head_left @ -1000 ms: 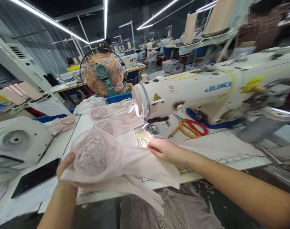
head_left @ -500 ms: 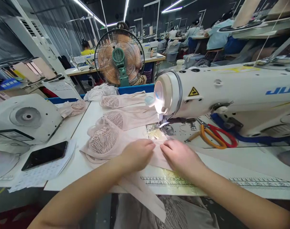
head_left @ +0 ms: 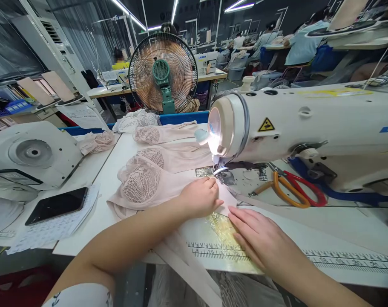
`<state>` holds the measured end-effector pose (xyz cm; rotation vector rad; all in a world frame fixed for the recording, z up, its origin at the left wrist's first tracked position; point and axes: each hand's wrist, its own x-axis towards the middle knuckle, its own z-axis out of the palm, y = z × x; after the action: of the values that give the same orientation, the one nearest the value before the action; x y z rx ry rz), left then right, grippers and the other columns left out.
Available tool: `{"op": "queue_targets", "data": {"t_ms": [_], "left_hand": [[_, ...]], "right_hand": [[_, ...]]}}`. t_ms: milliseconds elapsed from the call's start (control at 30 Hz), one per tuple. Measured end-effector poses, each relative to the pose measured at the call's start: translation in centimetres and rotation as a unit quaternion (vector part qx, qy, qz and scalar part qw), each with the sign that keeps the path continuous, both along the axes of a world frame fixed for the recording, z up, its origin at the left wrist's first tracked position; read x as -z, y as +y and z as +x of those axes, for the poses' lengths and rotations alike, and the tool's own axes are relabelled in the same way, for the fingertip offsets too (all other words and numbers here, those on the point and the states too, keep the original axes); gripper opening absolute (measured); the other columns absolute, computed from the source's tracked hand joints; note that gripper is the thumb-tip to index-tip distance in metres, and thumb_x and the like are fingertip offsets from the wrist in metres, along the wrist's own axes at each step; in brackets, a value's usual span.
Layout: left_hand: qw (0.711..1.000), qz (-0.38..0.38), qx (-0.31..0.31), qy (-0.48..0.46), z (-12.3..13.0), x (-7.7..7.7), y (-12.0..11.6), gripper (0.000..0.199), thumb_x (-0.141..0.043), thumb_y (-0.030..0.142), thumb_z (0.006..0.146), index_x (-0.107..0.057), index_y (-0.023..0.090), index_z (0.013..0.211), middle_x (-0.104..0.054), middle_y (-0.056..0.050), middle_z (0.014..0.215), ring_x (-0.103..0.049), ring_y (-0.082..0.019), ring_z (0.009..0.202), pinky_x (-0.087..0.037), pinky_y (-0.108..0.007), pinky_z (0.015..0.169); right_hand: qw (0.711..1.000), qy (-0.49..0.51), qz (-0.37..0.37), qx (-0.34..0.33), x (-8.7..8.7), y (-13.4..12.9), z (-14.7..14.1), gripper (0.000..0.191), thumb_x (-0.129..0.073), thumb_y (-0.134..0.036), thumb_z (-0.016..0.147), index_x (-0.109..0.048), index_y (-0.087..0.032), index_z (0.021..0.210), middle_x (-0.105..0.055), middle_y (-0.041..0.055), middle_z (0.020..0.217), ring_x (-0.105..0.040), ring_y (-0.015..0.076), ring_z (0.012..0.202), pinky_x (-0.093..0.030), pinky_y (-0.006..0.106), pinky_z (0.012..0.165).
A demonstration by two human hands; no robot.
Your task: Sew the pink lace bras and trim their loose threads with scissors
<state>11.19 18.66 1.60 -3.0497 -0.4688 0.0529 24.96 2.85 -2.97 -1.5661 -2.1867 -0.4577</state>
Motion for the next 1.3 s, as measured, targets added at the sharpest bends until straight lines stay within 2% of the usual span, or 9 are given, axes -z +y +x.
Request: {"op": "queue_targets", "data": {"t_ms": [367, 567, 667, 767, 867, 933, 1000, 1133, 1300], "left_hand": [[1.0, 0.008, 0.009, -0.002, 0.2, 0.5, 0.6, 0.056, -0.042, 0.042, 0.093, -0.05, 0.0, 0.128, -0.051, -0.02, 0.137, -0.047, -0.026, 0.128, -0.034, -0.034, 0.109], [1.0, 0.01, 0.013, 0.015, 0.7, 0.5, 1.9, 0.056, -0.043, 0.04, 0.093, -0.049, -0.001, 0.129, -0.05, -0.021, 0.137, -0.046, -0.026, 0.129, -0.035, -0.033, 0.107], [0.999, 0.033, 0.035, -0.016, 0.6, 0.5, 2.5, 0.046, -0.048, 0.036, 0.091, -0.057, 0.002, 0.121, -0.056, -0.021, 0.13, -0.051, -0.027, 0.121, -0.04, -0.036, 0.101], [0.989, 0.078, 0.102, -0.079, 0.0, 0.8, 1.9, 0.026, -0.044, 0.021, 0.092, -0.067, 0.011, 0.097, -0.066, -0.014, 0.114, -0.056, -0.024, 0.11, -0.042, -0.038, 0.096], [0.977, 0.105, 0.15, -0.109, -1.2, 1.2, 0.0, 0.031, -0.037, 0.015, 0.093, -0.067, 0.014, 0.084, -0.068, -0.01, 0.098, -0.059, -0.021, 0.092, -0.046, -0.036, 0.079], [0.978, 0.117, 0.134, -0.107, -2.0, 1.3, -1.0, 0.03, -0.036, 0.016, 0.093, -0.066, 0.012, 0.094, -0.067, -0.013, 0.104, -0.057, -0.019, 0.08, -0.045, -0.034, 0.068], [0.979, 0.122, 0.126, -0.105, -2.6, 1.2, -1.4, 0.031, -0.036, 0.015, 0.092, -0.063, 0.008, 0.106, -0.065, -0.014, 0.114, -0.055, -0.018, 0.074, -0.046, -0.032, 0.066], [0.979, 0.096, 0.142, -0.112, -3.3, 1.0, -0.4, 0.033, -0.038, 0.012, 0.09, -0.061, 0.008, 0.114, -0.062, -0.01, 0.126, -0.054, -0.017, 0.078, -0.048, -0.03, 0.074], [0.988, 0.051, 0.122, -0.082, -3.3, 0.7, 1.3, 0.036, -0.041, 0.011, 0.088, -0.059, 0.009, 0.118, -0.059, -0.009, 0.13, -0.055, -0.019, 0.086, -0.049, -0.032, 0.079]], "right_hand": [[1.0, 0.005, -0.01, -0.008, -0.3, -0.3, -0.5, 0.035, -0.037, -0.023, 0.095, -0.065, -0.006, 0.11, -0.065, 0.0173, 0.117, -0.061, 0.0264, 0.106, -0.053, 0.039, 0.086], [1.0, -0.006, -0.005, -0.007, -0.3, 0.8, -0.5, 0.036, -0.038, -0.022, 0.094, -0.066, -0.004, 0.108, -0.065, 0.0185, 0.118, -0.062, 0.0271, 0.106, -0.054, 0.04, 0.087], [1.0, 0.007, -0.005, -0.005, -0.2, 1.5, -0.5, 0.035, -0.04, -0.022, 0.093, -0.065, -0.004, 0.109, -0.065, 0.0193, 0.118, -0.061, 0.0276, 0.108, -0.053, 0.041, 0.09], [1.0, 0.023, -0.012, -0.007, -0.2, 2.1, -0.6, 0.035, -0.04, -0.021, 0.093, -0.065, -0.003, 0.109, -0.065, 0.0196, 0.117, -0.06, 0.0277, 0.11, -0.052, 0.041, 0.092], [0.999, 0.031, -0.025, -0.014, -0.3, 2.4, -0.8, 0.035, -0.04, -0.019, 0.091, -0.063, -0.003, 0.113, -0.064, 0.0193, 0.119, -0.059, 0.0276, 0.112, -0.053, 0.041, 0.093], [0.999, 0.037, -0.026, -0.016, -0.3, 2.4, -0.7, 0.036, -0.041, -0.019, 0.091, -0.062, -0.003, 0.115, -0.063, 0.019, 0.121, -0.06, 0.0271, 0.112, -0.053, 0.041, 0.093], [0.999, 0.041, -0.021, -0.018, -0.4, 2.2, -0.6, 0.036, -0.04, -0.02, 0.092, -0.062, -0.003, 0.116, -0.063, 0.0186, 0.121, -0.06, 0.0267, 0.112, -0.054, 0.041, 0.092], [0.998, 0.047, -0.021, -0.02, -0.6, 1.4, 0.0, 0.035, -0.038, -0.022, 0.094, -0.063, -0.006, 0.113, -0.064, 0.0168, 0.121, -0.061, 0.0261, 0.11, -0.057, 0.039, 0.087], [0.998, 0.066, -0.018, -0.006, -0.5, 0.7, 0.6, 0.032, -0.04, -0.023, 0.094, -0.065, -0.009, 0.109, -0.065, 0.0159, 0.119, -0.063, 0.0245, 0.107, -0.058, 0.036, 0.083]]}}
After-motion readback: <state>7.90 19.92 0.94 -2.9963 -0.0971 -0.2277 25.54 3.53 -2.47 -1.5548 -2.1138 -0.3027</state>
